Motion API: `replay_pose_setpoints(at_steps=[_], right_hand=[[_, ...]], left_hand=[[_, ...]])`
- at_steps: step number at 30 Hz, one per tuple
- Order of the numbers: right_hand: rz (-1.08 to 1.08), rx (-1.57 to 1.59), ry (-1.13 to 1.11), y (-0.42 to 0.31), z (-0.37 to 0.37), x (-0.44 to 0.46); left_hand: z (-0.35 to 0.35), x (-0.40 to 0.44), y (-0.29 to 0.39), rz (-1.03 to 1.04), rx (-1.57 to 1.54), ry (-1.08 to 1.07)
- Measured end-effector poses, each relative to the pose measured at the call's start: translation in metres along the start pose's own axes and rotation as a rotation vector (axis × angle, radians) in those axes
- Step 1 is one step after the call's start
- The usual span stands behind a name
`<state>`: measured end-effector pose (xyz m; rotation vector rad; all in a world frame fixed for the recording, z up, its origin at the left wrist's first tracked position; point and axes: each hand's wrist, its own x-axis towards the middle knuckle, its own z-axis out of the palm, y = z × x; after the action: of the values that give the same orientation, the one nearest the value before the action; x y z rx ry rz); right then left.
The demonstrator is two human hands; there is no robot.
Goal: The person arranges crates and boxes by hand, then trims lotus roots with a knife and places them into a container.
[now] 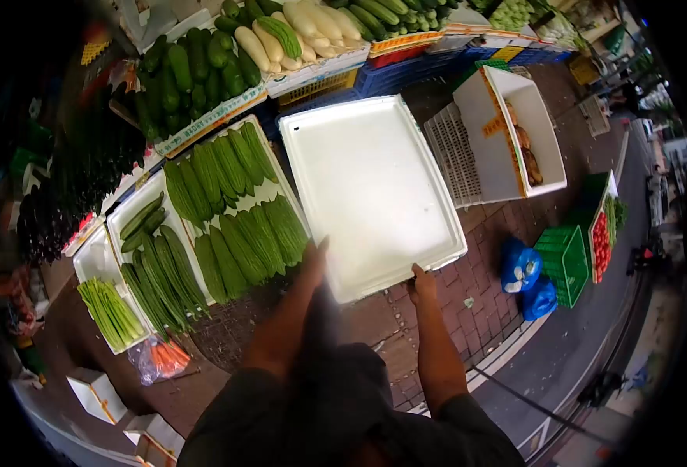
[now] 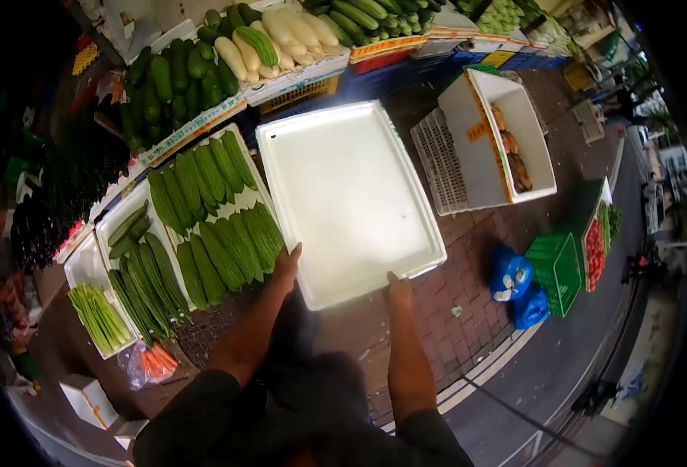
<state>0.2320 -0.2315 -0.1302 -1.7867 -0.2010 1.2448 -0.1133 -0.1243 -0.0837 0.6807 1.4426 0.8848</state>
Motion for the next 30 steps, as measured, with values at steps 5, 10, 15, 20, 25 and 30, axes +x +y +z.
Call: replay_pose_setpoints(at_steps=[5,10,15,20,25,30], right_hand=[[0.099,-0.009,-0.071,-0.019,0.044,0.090],[0.226,0.011,-0.150,-0.078,0.108,0.103],[-0.747,-0.904,-0.169,-0.050,0.086,0.181],[-0.654,-0.919,-0.015,-0.155,0.102,0.283],[-0.408,-1.142,-0.369,-0.222,0.136,0.391],[-0.015,-0.757,-0.617,-0.194,0.173,0.416]], left_hand=[[0.013,0.081,-0.007,-0.080,0.115,0.110],[0.029,0.113,-0.010,-0.156,0.336,0.396],[0.058,0.054,0.037,-0.210,0.545,0.397],[0.084,0.049,-0.181,-0.243,0.560,0.438],[0.148,0.073,-0.229,-0.290,0.160,0.324],[0.177,0.109,-0.173,-0.252,0.059,0.544]])
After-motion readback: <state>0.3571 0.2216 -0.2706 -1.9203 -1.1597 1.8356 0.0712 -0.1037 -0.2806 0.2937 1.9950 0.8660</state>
